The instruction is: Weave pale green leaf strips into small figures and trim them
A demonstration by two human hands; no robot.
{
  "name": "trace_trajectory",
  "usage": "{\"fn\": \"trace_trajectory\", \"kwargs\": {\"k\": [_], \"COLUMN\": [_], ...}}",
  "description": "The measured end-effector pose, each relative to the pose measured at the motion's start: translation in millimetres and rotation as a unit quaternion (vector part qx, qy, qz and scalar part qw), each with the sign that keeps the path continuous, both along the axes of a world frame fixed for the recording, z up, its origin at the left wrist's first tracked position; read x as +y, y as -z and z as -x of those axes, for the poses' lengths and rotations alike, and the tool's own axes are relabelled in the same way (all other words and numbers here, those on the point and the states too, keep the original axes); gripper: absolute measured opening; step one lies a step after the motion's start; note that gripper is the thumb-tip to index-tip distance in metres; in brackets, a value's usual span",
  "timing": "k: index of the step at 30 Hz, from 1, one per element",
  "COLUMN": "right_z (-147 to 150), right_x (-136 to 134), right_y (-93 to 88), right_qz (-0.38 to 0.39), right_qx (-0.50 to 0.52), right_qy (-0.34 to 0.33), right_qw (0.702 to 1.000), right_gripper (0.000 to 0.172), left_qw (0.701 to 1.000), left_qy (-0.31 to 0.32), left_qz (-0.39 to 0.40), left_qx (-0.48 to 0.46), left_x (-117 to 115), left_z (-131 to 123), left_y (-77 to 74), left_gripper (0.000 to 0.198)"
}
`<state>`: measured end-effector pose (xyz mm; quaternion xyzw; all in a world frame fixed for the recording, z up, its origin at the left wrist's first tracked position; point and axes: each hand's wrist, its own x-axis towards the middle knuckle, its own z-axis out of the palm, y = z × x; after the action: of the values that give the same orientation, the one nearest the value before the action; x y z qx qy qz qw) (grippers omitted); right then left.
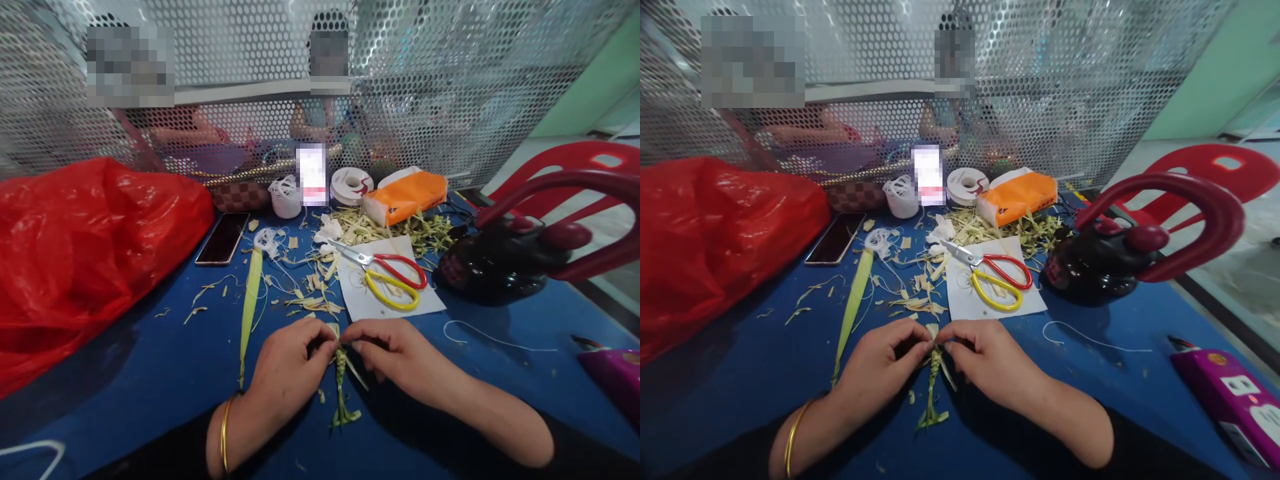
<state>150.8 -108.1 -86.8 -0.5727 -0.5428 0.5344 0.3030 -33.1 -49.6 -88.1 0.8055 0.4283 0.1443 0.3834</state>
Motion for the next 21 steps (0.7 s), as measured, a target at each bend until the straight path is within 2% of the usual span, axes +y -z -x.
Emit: {"fn": "trace_trajectory", "kwargs": {"k": [4,7,11,15,21], "right_z": [-0.2,0.5,0.1,-1.0,-1.7], "right_x": [-2.4,-3.5,-3.3,-1.5,-1.5], "right_y": [-2.3,-3.9,-2.8,-1.3,0.5], "right_qz": [-0.128,-0.160,-0.146,-0.120,-0.087], "right_qx": [-0.113,-0.144,-0.143,-0.142,-0.128], "right_qy": [-0.068,-0.094,-0.094,-0.083,-0.072], "right_qw": [0.983,0.972,0.974,0.979,0.985], "right_gripper": [0.031,0.031,0.032,0.029,0.023], "left_qw": [1.000,1.000,0.998,0.994,0.980], "left_qy": [0.022,0.021,0.014,0.011,0.001], "left_qz": [-0.013,-0.021,-0.017,0.025,0.158], "left_qx": [0.015,0.001,-0.065,-0.105,-0.123], "left_x": [2.7,2.7,3.0,5.3,6.1], "left_z": [1.7,1.3,-0.9,-4.0,-6.1], "left_y": [-2.6,-2.4,-0.5,1.1,2.4], "left_gripper": [0.012,0.012,0.011,0.009,0.012]}}
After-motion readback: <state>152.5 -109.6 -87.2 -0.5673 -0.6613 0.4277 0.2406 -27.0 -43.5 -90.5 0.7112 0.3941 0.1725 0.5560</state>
